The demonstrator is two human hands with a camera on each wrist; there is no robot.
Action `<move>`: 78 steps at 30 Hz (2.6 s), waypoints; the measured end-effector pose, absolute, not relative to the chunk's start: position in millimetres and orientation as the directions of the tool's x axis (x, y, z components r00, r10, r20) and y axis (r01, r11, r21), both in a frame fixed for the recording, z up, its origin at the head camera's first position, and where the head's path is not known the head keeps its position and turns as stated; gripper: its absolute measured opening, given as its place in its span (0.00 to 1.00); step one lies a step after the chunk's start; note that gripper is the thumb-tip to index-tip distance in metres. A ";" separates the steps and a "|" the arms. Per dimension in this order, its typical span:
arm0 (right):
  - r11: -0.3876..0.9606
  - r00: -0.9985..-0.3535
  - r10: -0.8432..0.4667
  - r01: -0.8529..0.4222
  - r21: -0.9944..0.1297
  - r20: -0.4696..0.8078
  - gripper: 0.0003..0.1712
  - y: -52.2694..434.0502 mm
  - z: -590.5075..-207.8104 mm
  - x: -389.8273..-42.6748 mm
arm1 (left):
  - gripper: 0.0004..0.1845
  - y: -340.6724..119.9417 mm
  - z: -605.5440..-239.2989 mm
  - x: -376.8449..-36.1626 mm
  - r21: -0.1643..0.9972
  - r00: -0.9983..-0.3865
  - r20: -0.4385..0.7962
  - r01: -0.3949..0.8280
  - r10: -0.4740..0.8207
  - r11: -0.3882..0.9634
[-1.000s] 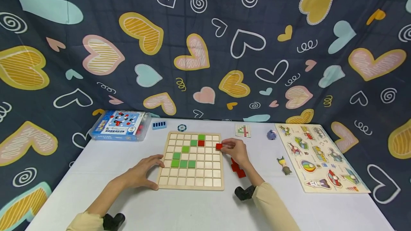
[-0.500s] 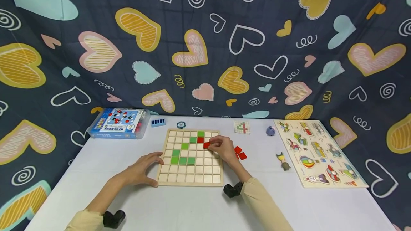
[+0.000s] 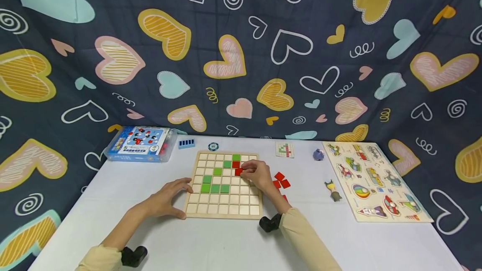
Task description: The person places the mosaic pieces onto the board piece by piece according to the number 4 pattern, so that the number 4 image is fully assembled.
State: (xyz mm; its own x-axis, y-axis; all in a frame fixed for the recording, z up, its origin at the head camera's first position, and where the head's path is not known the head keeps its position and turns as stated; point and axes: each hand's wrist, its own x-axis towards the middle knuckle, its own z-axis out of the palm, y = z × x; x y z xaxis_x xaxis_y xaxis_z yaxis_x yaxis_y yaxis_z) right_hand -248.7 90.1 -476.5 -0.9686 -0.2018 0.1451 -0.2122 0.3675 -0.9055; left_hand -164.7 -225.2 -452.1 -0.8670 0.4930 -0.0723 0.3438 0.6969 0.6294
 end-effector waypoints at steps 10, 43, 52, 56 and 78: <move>0.355 -0.968 -0.219 -0.199 -0.913 0.126 0.15 85.5 -475.4 -246.5 | 0.33 -224.5 -453.9 -164.3 0.636 -0.873 -0.079 0.328 0.482 0.698; 0.478 -0.958 -0.278 -0.079 -0.875 -0.066 0.17 236.9 -465.5 -224.3 | 0.33 -224.4 -453.1 -164.6 0.648 -0.870 -0.070 0.332 0.488 0.685; 0.477 -0.949 -0.311 -0.114 -0.872 -0.047 0.18 238.8 -469.9 -225.2 | 0.33 -224.9 -453.5 -165.6 0.637 -0.868 -0.067 0.343 0.493 0.691; 0.474 -0.948 -0.315 -0.126 -0.871 -0.034 0.17 239.0 -471.9 -226.7 | 0.33 -225.3 -453.2 -165.7 0.644 -0.862 -0.054 0.356 0.504 0.678; 0.280 -0.999 0.001 0.037 -0.959 -0.038 0.17 191.6 -472.7 -202.7 | 0.32 -224.5 -452.8 -165.8 0.638 -0.864 -0.064 0.350 0.500 0.686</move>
State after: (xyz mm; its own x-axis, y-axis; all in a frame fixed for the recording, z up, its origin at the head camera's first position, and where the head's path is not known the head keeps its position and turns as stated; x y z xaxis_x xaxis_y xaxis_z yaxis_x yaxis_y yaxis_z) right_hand -202.7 191.6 -472.7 -0.9993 0.0009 -0.0381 0.0368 0.2800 -0.9593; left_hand -165.8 -224.5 -452.8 -0.8639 0.4995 -0.0640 0.3496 0.6864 0.6377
